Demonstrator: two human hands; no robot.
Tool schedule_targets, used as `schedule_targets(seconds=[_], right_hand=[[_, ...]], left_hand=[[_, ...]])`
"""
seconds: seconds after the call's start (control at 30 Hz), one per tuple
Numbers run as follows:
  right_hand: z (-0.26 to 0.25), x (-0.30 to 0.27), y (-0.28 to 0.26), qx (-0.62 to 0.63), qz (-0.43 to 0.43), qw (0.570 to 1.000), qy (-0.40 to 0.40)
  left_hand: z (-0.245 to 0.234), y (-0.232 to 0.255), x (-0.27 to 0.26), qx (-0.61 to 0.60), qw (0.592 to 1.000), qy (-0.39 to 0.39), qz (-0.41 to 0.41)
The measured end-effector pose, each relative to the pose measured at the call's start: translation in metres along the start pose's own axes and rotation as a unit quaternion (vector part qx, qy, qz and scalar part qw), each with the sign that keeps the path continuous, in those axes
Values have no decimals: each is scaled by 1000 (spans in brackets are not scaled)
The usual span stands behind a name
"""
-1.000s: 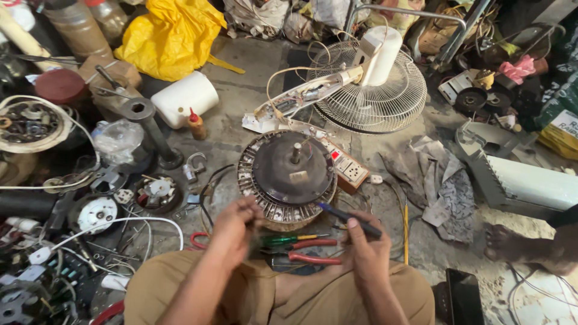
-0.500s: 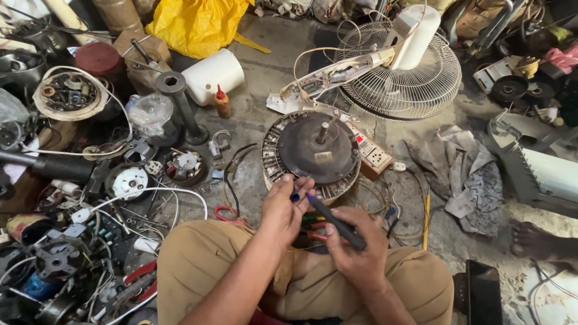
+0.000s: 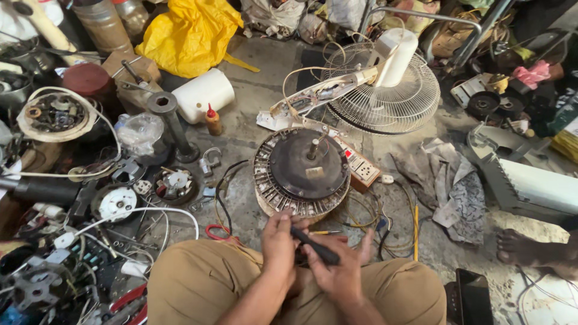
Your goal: The person repairs a ceiling fan motor by hand and using a screwdriver, manipulating wires and the motor assembly while seated on the floor.
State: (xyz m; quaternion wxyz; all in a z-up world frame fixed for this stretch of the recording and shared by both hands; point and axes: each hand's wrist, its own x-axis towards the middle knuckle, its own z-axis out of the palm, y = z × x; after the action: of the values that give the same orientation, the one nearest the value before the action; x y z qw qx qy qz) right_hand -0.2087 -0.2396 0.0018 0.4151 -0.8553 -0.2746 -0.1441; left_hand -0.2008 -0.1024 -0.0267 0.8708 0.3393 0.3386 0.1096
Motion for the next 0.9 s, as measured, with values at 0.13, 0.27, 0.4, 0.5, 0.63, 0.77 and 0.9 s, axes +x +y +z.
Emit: schedule_targets(seconds=[0.13,0.27,0.4,0.5,0.63,0.77,0.9], right_hand=[[38,-4,-4,322,210,923,4],[32,26,-15,376,348,858,-45],[5,65,-19,295,284,885,-221],[-15,63,-36,218,-36,958,-185],[-15,41,-61,183,86,949,-244],[-15,4,-63,195,-21,965,-176],[-7,-14,-49,170,117,954,-216]], left_hand=[[-17,13,12,30,995,56,71],[-30,37,12,46,992,-4,121],[-52,74,17,161,950,-132,233],[-65,94,14,250,905,-278,203],[-64,109,-5,137,933,-332,10],[-66,101,-31,145,918,-358,-86],[-66,100,-40,229,909,-348,-12]])
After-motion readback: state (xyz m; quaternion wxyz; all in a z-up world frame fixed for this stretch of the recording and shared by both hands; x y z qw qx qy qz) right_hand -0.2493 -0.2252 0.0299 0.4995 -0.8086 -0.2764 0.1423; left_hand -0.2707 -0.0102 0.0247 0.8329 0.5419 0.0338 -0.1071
